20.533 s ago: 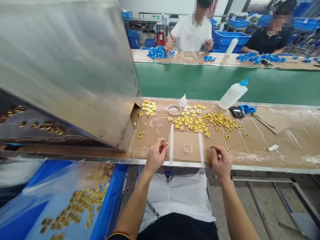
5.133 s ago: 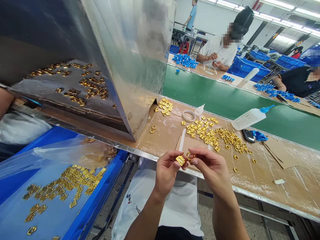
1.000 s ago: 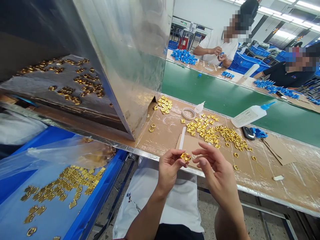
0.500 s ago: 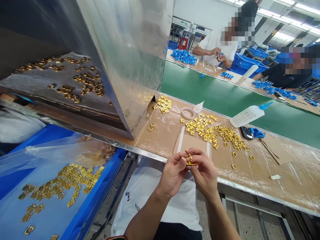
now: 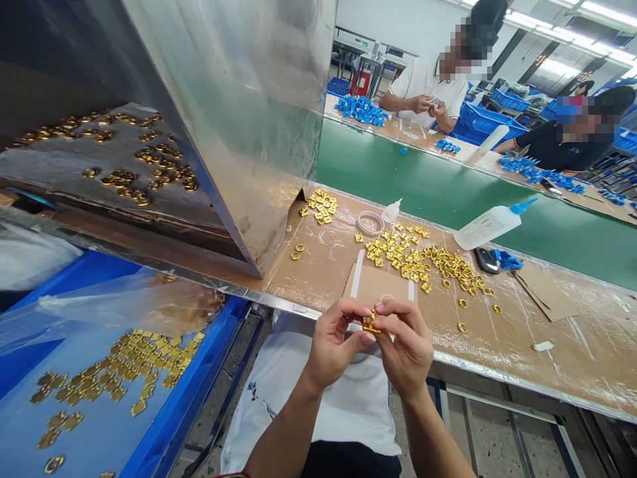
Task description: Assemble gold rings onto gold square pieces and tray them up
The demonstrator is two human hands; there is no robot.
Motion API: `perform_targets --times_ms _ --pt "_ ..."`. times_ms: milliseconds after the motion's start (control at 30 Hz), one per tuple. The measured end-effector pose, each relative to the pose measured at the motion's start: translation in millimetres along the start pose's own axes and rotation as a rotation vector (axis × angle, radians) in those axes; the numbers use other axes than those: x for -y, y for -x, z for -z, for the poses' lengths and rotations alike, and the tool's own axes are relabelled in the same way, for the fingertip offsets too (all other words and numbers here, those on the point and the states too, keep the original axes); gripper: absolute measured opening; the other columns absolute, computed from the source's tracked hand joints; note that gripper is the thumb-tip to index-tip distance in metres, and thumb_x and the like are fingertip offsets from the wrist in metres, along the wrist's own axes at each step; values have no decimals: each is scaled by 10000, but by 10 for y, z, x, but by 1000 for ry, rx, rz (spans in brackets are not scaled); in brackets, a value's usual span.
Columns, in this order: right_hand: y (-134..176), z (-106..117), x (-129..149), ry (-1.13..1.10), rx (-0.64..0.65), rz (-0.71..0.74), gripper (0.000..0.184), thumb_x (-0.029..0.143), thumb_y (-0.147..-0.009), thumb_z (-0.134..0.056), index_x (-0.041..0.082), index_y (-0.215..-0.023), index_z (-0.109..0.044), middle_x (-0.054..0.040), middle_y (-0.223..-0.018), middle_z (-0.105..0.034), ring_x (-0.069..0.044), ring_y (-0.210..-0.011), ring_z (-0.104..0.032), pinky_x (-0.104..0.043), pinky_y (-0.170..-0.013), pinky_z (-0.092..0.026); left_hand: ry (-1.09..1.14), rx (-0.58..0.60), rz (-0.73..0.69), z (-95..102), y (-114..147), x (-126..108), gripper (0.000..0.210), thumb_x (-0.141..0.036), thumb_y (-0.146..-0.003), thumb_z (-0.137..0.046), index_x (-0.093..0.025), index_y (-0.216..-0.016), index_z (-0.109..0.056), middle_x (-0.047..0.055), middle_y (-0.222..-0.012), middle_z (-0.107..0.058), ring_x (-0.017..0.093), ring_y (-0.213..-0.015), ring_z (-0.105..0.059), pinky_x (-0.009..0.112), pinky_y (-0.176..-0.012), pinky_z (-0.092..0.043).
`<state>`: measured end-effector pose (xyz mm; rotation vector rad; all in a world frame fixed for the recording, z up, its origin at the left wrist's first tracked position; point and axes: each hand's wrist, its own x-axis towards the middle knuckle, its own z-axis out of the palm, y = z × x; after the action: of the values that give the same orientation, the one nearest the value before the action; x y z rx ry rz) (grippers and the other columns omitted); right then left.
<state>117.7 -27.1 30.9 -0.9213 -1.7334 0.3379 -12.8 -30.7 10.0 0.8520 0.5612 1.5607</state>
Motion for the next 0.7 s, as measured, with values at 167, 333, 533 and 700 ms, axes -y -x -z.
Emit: perform_targets --times_ms 167,333,533,700 --pt "-24 31 77 -14 45 -9 205 167 -935 -704 283 -1103 -709 -46 -973 -685 -192 -880 -693 -338 -769 -605 140 32 37 34 -23 -13 205 -377 -817 -828 -202 -880 -742 52 -860 -721 153 -785 -652 249 -731 -506" --pt "2 34 104 -79 58 -68 238 201 -925 -730 263 -1149 -678 -62 -1020 -699 -204 -956 -690 -341 -823 -597 372 23 201 7 -59 -21 415 -544 -738 -847 -180 -744 -649 26 -797 -628 135 -701 -586 264 -685 -493" --pt "-37 7 183 -95 67 -108 197 174 -959 -662 255 -1137 -685 -56 -1013 -693 -186 -939 -685 -298 -795 -586 481 -30 312 -54 -91 -67 527 -575 -668 -883 -158 -611 -567 21 -859 -537 138 -783 -556 254 -729 -493" --pt "-153 -34 280 -48 105 -150 181 136 -951 -645 252 -1064 -726 -44 -985 -680 -175 -910 -688 -274 -783 -578 563 -43 406 -75 -70 -107 517 -519 -672 -902 -159 -585 -543 -1 -781 -513 139 -788 -541 272 -814 -499"
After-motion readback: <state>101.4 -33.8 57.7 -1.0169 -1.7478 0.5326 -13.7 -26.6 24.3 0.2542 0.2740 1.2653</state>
